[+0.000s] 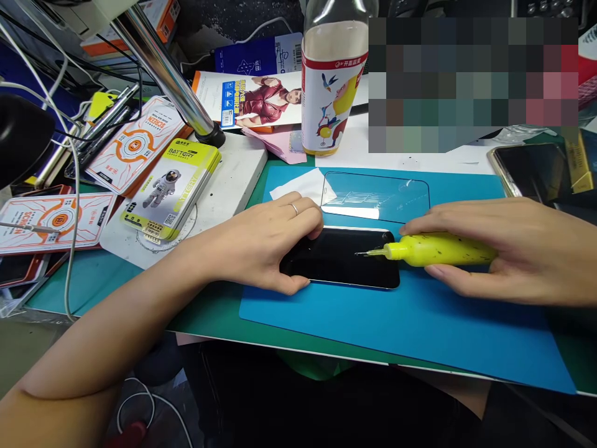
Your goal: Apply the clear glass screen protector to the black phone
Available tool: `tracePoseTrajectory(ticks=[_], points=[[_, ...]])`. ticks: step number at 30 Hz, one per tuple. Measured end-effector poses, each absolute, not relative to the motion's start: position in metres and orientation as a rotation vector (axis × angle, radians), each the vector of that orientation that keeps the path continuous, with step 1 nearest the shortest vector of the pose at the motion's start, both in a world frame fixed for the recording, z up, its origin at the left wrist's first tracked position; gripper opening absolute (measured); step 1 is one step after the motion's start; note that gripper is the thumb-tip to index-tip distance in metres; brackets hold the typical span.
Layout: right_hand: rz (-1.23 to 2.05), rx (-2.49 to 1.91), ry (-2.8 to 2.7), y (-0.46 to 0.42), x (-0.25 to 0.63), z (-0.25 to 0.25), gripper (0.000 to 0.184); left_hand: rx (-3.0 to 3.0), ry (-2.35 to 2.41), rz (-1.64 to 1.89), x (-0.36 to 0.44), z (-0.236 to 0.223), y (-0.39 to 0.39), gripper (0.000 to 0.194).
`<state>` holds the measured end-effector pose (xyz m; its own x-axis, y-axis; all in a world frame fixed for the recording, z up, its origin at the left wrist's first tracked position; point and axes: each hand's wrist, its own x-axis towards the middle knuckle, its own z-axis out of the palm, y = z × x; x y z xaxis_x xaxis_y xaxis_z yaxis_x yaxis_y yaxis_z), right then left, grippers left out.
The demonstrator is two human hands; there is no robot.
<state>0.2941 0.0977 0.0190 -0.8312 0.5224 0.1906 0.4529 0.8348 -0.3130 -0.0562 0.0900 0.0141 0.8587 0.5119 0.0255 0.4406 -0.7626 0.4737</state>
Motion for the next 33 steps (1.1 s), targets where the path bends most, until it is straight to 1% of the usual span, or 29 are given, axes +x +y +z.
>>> tracePoseTrajectory(ticks=[4,13,17,24,30,33], points=[[0.390,-0.744,-2.738,0.097,0.295,0.019,0.024,2.578,0.691,0.189,-0.056,0.015,0.090,0.038],[0.502,-0.880,-2.713,0.097,0.312,0.009,0.034,2.588,0.683,0.207,-0.056,0.014,0.090,0.037],[0.529,-0.881,-2.711,0.097,0.312,0.010,0.032,2.589,0.687,0.205,-0.056,0.014,0.090,0.037],[0.489,-0.931,-2.707,0.097,0.314,0.013,0.033,2.586,0.685,0.197,-0.055,0.015,0.090,0.037],[0.365,-1.011,-2.637,0.094,0.318,0.016,0.031,2.598,0.690,0.209,-0.056,0.013,0.090,0.039],[0.359,-1.008,-2.615,0.094,0.317,0.018,0.030,2.607,0.690,0.209,-0.056,0.012,0.090,0.039]])
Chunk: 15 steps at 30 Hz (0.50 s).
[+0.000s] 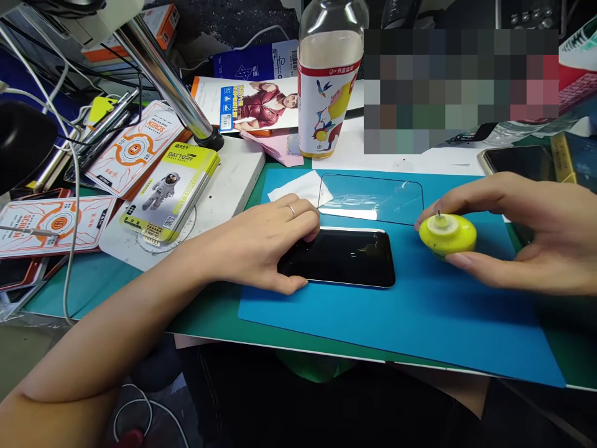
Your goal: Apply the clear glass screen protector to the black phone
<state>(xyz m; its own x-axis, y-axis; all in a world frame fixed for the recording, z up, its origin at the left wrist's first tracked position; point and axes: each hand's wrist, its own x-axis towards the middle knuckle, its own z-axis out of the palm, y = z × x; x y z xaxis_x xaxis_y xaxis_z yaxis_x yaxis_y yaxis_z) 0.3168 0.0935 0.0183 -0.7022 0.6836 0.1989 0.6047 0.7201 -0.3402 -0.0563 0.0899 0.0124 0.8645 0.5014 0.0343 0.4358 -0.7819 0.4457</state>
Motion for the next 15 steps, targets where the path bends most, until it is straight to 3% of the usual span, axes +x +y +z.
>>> tracePoseTrajectory(ticks=[15], points=[[0.427,-0.990,-2.625,0.0956,0.3183,0.0159,0.035,2.613,0.690,0.197,-0.0565,0.0132,0.0898,0.038]])
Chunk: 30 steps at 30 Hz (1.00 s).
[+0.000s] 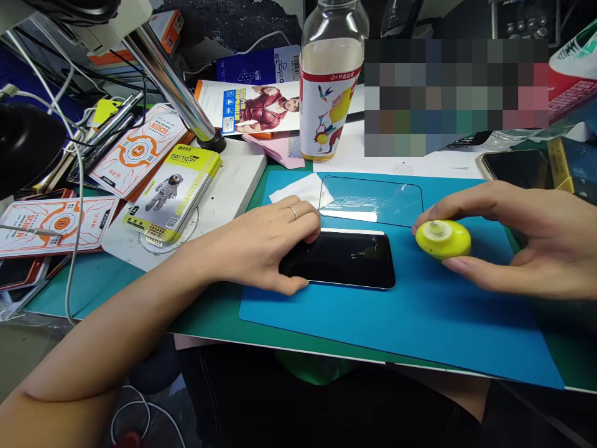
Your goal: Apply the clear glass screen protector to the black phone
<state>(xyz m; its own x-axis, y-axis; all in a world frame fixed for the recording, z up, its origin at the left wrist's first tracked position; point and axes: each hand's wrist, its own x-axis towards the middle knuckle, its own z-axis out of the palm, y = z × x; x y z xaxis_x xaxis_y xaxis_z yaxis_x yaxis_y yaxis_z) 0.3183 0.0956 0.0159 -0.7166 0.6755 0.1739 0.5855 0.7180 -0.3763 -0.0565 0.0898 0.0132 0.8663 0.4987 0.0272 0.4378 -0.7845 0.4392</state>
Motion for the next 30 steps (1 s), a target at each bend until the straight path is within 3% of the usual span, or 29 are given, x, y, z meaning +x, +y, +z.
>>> tracePoseTrajectory(ticks=[8,30], points=[[0.437,-0.801,-2.751,0.100,0.306,0.022,0.028,2.609,0.689,0.200,-0.056,0.012,0.090,0.039],[0.490,-0.796,-2.748,0.099,0.303,0.017,0.028,2.618,0.693,0.182,-0.056,0.014,0.090,0.037]])
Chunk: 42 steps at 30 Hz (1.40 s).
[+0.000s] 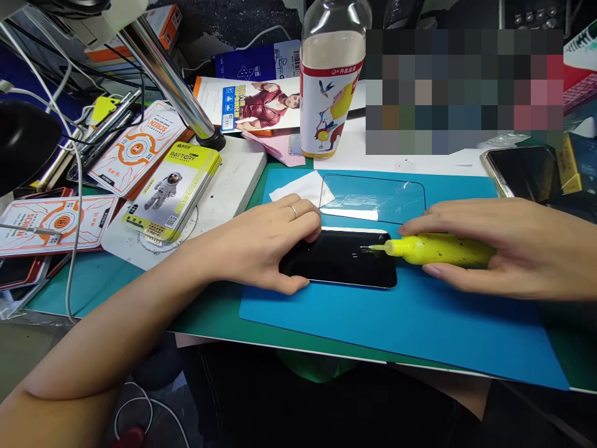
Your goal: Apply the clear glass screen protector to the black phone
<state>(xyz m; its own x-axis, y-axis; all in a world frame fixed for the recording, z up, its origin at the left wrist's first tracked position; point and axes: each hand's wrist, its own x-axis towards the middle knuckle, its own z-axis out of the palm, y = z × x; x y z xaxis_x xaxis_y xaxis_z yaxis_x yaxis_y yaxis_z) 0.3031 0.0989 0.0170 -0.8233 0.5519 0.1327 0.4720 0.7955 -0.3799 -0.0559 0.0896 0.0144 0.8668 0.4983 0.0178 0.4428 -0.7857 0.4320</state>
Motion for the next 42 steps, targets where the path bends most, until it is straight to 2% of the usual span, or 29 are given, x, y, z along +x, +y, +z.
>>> tracePoseTrajectory(ticks=[8,24,28,42], points=[[0.578,-0.857,-2.752,0.0990,0.3006,0.0207,0.032,2.610,0.689,0.195,-0.0564,0.0138,0.0896,0.038],[0.479,-0.840,-2.753,0.1019,0.3076,0.0200,0.027,2.524,0.729,0.277,-0.0584,0.0106,0.0887,0.048],[0.540,-0.854,-2.722,0.1014,0.3098,0.0159,0.033,2.512,0.725,0.281,-0.0585,0.0103,0.0890,0.047],[0.448,-0.787,-2.760,0.1026,0.3044,0.0200,0.027,2.517,0.716,0.269,-0.0580,0.0112,0.0899,0.046]])
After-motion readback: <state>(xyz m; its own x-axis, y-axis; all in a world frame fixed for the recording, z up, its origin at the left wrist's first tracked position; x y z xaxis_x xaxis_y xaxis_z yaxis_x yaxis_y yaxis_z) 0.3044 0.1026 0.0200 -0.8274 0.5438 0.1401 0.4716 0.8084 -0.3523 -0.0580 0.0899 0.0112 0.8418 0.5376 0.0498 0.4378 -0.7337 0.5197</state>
